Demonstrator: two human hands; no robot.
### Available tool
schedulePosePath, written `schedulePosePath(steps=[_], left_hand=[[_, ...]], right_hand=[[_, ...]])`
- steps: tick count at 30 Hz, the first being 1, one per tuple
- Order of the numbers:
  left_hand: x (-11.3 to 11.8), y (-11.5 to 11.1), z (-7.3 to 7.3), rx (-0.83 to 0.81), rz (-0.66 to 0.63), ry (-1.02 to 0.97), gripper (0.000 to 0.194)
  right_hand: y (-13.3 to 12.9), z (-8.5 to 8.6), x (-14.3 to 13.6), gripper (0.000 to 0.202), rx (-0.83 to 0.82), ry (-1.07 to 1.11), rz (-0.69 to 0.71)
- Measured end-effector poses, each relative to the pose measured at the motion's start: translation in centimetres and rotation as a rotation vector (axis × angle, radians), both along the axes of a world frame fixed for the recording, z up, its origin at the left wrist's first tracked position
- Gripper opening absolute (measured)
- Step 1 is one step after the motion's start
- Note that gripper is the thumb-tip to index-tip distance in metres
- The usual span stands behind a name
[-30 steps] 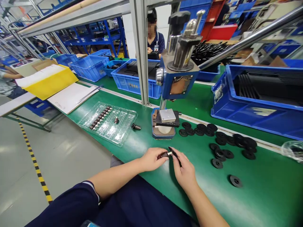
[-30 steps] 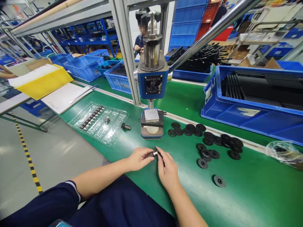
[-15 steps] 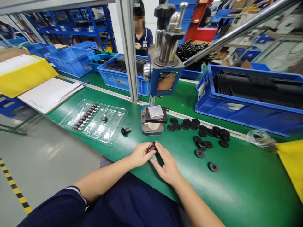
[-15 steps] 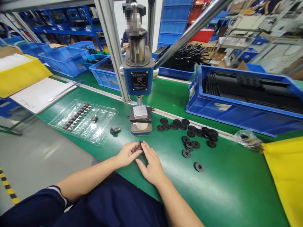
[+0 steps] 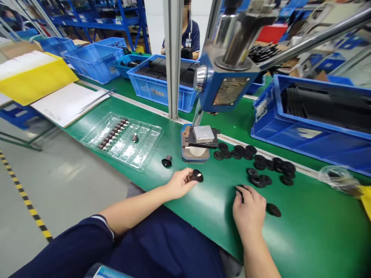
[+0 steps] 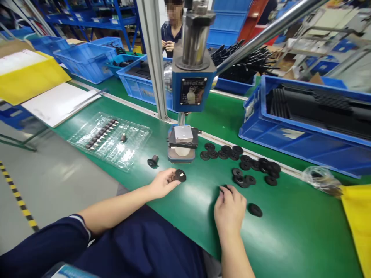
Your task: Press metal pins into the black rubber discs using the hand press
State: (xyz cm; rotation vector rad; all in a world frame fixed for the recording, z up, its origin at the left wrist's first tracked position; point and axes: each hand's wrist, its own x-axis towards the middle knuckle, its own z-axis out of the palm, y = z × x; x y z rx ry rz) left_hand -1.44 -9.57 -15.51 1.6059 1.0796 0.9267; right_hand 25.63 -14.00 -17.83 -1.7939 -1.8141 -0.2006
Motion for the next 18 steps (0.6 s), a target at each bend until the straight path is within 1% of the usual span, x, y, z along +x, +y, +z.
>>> schedulePosePath(steps=[2,5,7,9,12,15,18], left_hand=[[-0.1,0.1,-0.2,0.029,0.016,0.009,0.024],[-0.3,0.2,-0.5,0.069,0.04,0.019,0.022],[-0.4,0.3,-0.7,0.067,0.056,0.003,0.022],[-0.4,0.3,-0.7,0.047,0.07,-0.03,0.021],[-0.3,0.3,-0.6,-0.012,0.077,-0.098,0.02],[-0.2,0.4,-0.7,-0.067,0.098,-0.174,0.023],[-0.2,0.5,-0.9,-0.104,0.122,-0.212,0.03]], right_hand=[[0.4,-0.1,-1.6,0.029,-0.056,0.09,0.119],[1.8,0.5,-4.1,0.039,-0.201,0.246,0.219],[3.0,0.9,-5.2,0.039,-0.264,0.263,0.281],[4.1,1.1,-5.8,0.036,-0.28,0.232,0.324],[4.7,1.1,-6.3,0.04,-0.272,0.198,0.298],[4.0,1.0,-6.9,0.044,-0.25,0.136,0.278],[3.1,0.7,-7.3,0.047,-0.191,0.074,0.239]])
